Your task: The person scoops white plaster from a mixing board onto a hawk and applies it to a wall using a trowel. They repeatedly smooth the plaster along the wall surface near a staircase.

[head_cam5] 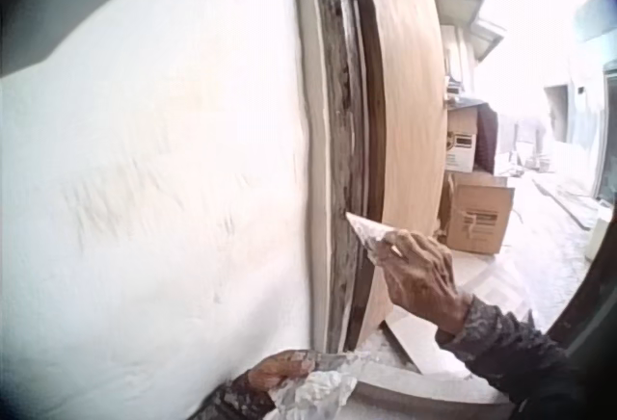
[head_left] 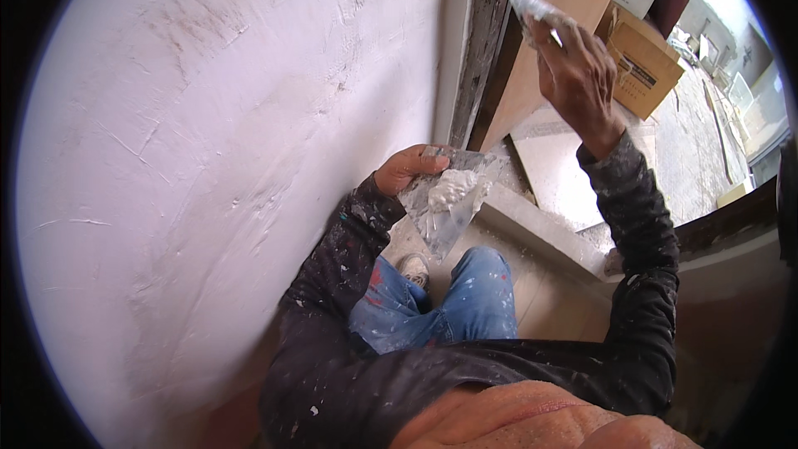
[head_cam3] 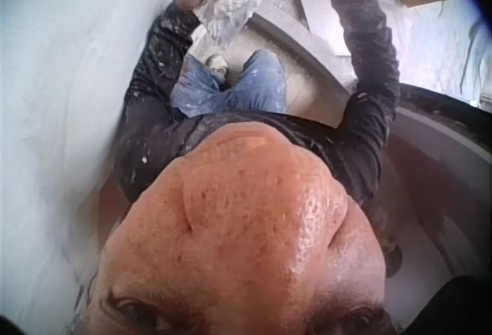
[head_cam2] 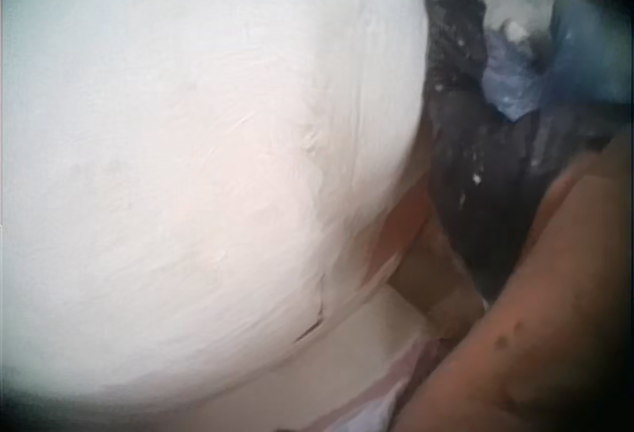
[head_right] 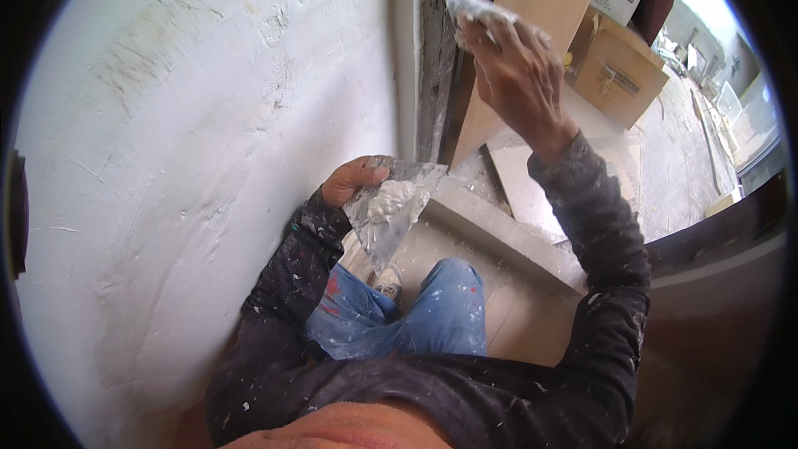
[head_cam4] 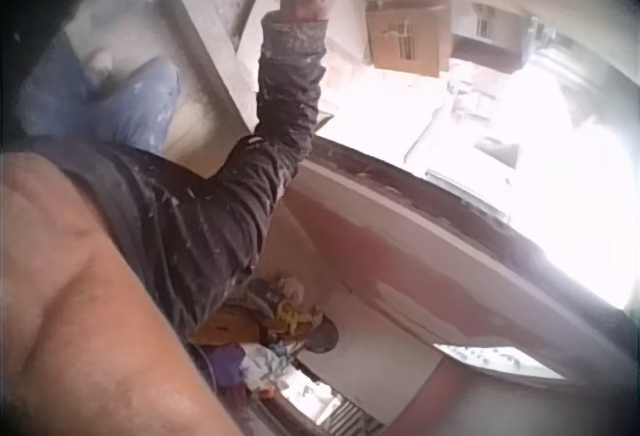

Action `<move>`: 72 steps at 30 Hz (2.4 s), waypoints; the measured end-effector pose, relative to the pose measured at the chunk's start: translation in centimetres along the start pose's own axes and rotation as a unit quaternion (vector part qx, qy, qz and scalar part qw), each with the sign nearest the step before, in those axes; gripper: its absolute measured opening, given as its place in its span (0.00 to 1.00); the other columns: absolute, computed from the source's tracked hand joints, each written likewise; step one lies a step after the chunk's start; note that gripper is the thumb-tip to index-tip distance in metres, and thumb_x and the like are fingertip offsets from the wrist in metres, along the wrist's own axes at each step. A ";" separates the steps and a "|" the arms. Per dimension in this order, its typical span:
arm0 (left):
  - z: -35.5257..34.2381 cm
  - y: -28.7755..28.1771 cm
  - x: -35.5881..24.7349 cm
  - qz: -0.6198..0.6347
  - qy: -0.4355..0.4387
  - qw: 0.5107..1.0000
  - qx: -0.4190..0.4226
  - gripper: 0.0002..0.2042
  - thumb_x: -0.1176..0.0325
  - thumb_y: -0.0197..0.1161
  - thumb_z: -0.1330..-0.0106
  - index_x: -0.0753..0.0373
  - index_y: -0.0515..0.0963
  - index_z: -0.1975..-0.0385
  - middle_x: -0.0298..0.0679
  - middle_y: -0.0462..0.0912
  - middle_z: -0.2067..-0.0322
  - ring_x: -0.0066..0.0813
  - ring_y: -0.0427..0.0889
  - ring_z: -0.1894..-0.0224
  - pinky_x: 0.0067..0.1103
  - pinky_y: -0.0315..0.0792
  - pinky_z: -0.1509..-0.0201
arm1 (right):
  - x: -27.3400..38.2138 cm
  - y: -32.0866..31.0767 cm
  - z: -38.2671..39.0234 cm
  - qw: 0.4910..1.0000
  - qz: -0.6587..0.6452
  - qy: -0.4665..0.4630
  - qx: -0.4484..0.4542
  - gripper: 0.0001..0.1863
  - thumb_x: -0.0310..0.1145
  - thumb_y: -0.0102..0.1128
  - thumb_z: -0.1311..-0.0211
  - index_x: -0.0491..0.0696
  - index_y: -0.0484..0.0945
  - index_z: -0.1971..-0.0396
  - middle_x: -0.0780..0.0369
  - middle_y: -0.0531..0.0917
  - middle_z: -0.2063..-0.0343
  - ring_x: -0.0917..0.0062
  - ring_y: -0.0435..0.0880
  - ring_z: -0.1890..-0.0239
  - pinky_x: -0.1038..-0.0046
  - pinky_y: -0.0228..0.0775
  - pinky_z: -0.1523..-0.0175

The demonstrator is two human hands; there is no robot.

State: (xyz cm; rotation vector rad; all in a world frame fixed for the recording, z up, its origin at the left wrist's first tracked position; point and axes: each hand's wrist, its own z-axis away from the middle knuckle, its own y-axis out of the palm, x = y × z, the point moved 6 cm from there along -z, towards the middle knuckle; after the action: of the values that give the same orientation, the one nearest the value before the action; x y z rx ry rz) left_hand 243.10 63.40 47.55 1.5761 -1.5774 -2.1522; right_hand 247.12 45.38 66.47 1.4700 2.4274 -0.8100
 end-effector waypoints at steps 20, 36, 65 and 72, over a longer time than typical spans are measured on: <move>0.3 0.6 -0.2 0.017 -0.008 0.999 0.041 0.19 0.71 0.57 0.33 0.76 0.68 0.46 0.49 0.79 0.53 0.34 0.82 0.52 0.26 0.76 0.44 | -1.8 4.7 -6.3 0.944 0.244 -0.219 0.043 0.23 0.31 0.55 0.42 0.49 0.73 0.44 0.63 0.76 0.45 0.73 0.72 0.46 0.66 0.61 0.39; 0.1 0.2 -0.1 -0.005 0.000 1.000 -0.001 0.18 0.70 0.58 0.34 0.76 0.70 0.49 0.50 0.81 0.57 0.35 0.84 0.57 0.27 0.79 0.49 | 6.6 9.5 5.9 0.921 0.171 -0.331 0.113 0.20 0.37 0.54 0.45 0.42 0.76 0.54 0.64 0.78 0.67 0.76 0.75 0.55 0.69 0.58 0.42; -1.0 -4.0 -1.8 0.154 0.243 0.951 -0.114 0.17 0.69 0.52 0.31 0.73 0.71 0.46 0.48 0.80 0.52 0.38 0.80 0.49 0.31 0.74 0.41 | 1.5 11.8 17.9 0.371 -0.615 0.644 0.261 0.13 0.28 0.55 0.45 0.40 0.75 0.61 0.57 0.79 0.59 0.73 0.81 0.62 0.73 0.79 0.63; -0.5 -2.4 -2.5 0.151 0.252 0.955 -0.027 0.18 0.69 0.51 0.30 0.74 0.71 0.46 0.49 0.79 0.51 0.38 0.80 0.49 0.31 0.73 0.41 | 2.5 15.1 13.4 0.329 -0.642 0.636 0.273 0.11 0.27 0.52 0.44 0.38 0.74 0.63 0.55 0.81 0.65 0.67 0.83 0.63 0.68 0.84 0.60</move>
State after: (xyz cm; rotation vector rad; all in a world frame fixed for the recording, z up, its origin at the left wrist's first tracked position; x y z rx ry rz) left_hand 245.88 65.57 47.53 1.5740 -1.4534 -1.4724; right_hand 257.43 45.45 48.90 -1.3532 4.7862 -0.4921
